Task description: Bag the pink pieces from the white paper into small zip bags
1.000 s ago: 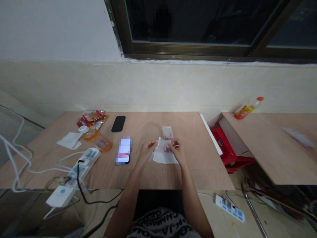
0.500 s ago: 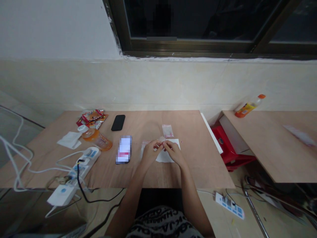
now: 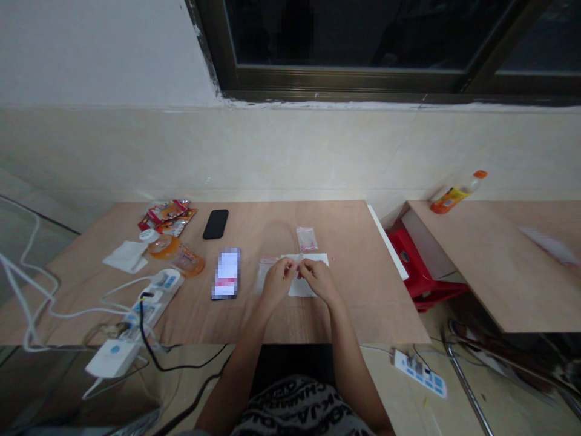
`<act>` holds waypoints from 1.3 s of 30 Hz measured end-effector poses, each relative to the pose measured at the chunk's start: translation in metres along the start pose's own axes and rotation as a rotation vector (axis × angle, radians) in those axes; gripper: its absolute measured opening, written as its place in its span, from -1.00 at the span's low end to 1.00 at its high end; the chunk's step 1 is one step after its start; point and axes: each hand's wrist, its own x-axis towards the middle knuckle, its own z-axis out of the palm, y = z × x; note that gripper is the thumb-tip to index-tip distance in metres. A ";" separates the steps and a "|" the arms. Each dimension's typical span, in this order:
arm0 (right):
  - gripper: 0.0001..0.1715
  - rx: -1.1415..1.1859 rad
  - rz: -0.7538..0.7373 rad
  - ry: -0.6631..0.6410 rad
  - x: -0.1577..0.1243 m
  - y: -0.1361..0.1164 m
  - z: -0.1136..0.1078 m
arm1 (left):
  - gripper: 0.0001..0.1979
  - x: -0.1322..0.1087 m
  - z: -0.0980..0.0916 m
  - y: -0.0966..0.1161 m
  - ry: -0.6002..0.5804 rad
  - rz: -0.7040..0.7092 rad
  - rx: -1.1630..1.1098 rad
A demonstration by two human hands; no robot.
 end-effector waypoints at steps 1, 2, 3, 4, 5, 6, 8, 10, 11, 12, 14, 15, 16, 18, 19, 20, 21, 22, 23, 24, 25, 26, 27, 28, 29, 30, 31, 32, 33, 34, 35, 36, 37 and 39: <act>-0.64 -0.041 0.030 0.014 0.000 0.001 0.000 | -0.84 0.000 0.000 -0.001 0.033 -0.022 0.013; -0.65 -0.070 0.055 0.028 0.000 0.001 -0.001 | -0.85 0.000 0.000 -0.002 0.067 -0.045 0.025; -0.66 -0.088 0.071 0.038 0.001 0.002 -0.001 | -0.86 0.001 0.000 -0.003 0.098 -0.066 0.033; -0.66 -0.098 0.078 0.044 0.001 0.003 -0.002 | -0.88 0.001 -0.001 -0.004 0.118 -0.080 0.031; -0.67 -0.106 0.079 0.047 0.001 0.003 -0.002 | -0.89 0.002 -0.002 -0.004 0.125 -0.084 0.017; -0.68 -0.111 0.079 0.048 0.001 0.002 -0.004 | -0.89 0.002 -0.003 -0.004 0.120 -0.078 -0.005; -0.69 -0.108 0.074 0.053 0.000 0.000 -0.007 | -0.90 0.001 -0.007 -0.004 0.093 -0.043 -0.050; -0.69 -0.078 0.051 0.053 -0.003 -0.004 -0.010 | -0.92 -0.002 -0.011 -0.003 0.033 0.025 -0.077; -0.69 -0.057 0.030 0.050 -0.004 -0.006 -0.012 | -0.84 -0.005 -0.013 -0.003 -0.009 0.074 -0.084; -0.68 -0.037 0.006 0.044 -0.005 -0.008 -0.014 | -0.69 -0.007 -0.014 -0.003 -0.058 0.129 -0.089; -0.68 -0.009 -0.037 0.019 -0.007 -0.011 -0.017 | -0.37 -0.011 -0.015 -0.004 -0.149 0.231 -0.088; -0.67 0.002 -0.054 -0.001 -0.008 -0.012 -0.018 | -0.25 -0.013 -0.014 -0.005 -0.179 0.266 -0.079; -0.67 0.014 -0.067 -0.023 -0.009 -0.013 -0.019 | -0.18 -0.014 -0.012 -0.007 -0.193 0.287 -0.064; -0.67 0.042 -0.083 -0.062 -0.010 -0.014 -0.020 | -0.16 -0.014 -0.006 -0.010 -0.183 0.296 -0.022; -0.67 0.057 -0.084 -0.071 -0.010 -0.014 -0.021 | -0.19 -0.014 -0.004 -0.011 -0.168 0.296 0.004; -0.67 0.070 -0.082 -0.074 -0.010 -0.013 -0.021 | -0.23 -0.013 -0.002 -0.012 -0.152 0.299 0.033; -0.66 0.080 -0.077 -0.071 -0.010 -0.013 -0.022 | -0.27 -0.013 0.000 -0.013 -0.136 0.305 0.064; -0.66 0.089 -0.071 -0.063 -0.011 -0.012 -0.023 | -0.31 -0.012 0.000 -0.013 -0.121 0.315 0.092; -0.66 0.099 -0.064 -0.050 -0.011 -0.012 -0.024 | -0.35 -0.012 0.000 -0.013 -0.106 0.325 0.116; -0.69 0.113 -0.058 -0.029 -0.011 -0.011 -0.025 | -0.39 -0.012 -0.001 -0.012 -0.092 0.329 0.136; -0.73 0.131 -0.052 0.000 -0.012 -0.011 -0.026 | -0.42 -0.012 -0.002 -0.012 -0.079 0.328 0.153; -0.78 0.151 -0.049 0.036 -0.012 -0.011 -0.026 | -0.45 -0.013 -0.003 -0.011 -0.067 0.323 0.169; -0.82 0.172 -0.047 0.072 -0.013 -0.012 -0.027 | -0.48 -0.013 -0.004 -0.011 -0.056 0.314 0.185; -0.84 0.191 -0.049 0.101 -0.013 -0.013 -0.027 | -0.51 -0.013 -0.005 -0.010 -0.047 0.304 0.202; -0.84 0.204 -0.054 0.119 -0.014 -0.014 -0.027 | -0.53 -0.013 -0.006 -0.009 -0.039 0.294 0.220; -0.82 0.208 -0.062 0.127 -0.014 -0.014 -0.027 | -0.55 -0.012 -0.007 -0.008 -0.032 0.286 0.239; -0.80 0.203 -0.073 0.123 -0.015 -0.015 -0.026 | -0.57 -0.012 -0.007 -0.008 -0.022 0.279 0.260; -0.79 0.192 -0.085 0.112 -0.015 -0.016 -0.025 | -0.58 -0.011 -0.008 -0.007 -0.011 0.276 0.282; -0.78 0.177 -0.097 0.098 -0.015 -0.016 -0.023 | -0.59 -0.011 -0.008 -0.005 0.001 0.277 0.304; -0.78 0.162 -0.107 0.082 -0.014 -0.016 -0.022 | -0.60 -0.011 -0.008 -0.004 0.011 0.283 0.322; -0.77 0.149 -0.113 0.065 -0.014 -0.015 -0.020 | -0.60 -0.010 -0.008 -0.002 0.018 0.291 0.334; -0.75 0.140 -0.114 0.046 -0.013 -0.015 -0.017 | -0.60 -0.010 -0.008 -0.001 0.023 0.300 0.339; -0.73 0.134 -0.110 0.030 -0.013 -0.014 -0.015 | -0.60 -0.010 -0.008 0.001 0.024 0.308 0.337; -0.68 0.139 -0.094 -0.006 -0.011 -0.014 -0.011 | -0.59 -0.011 -0.008 0.004 0.025 0.310 0.309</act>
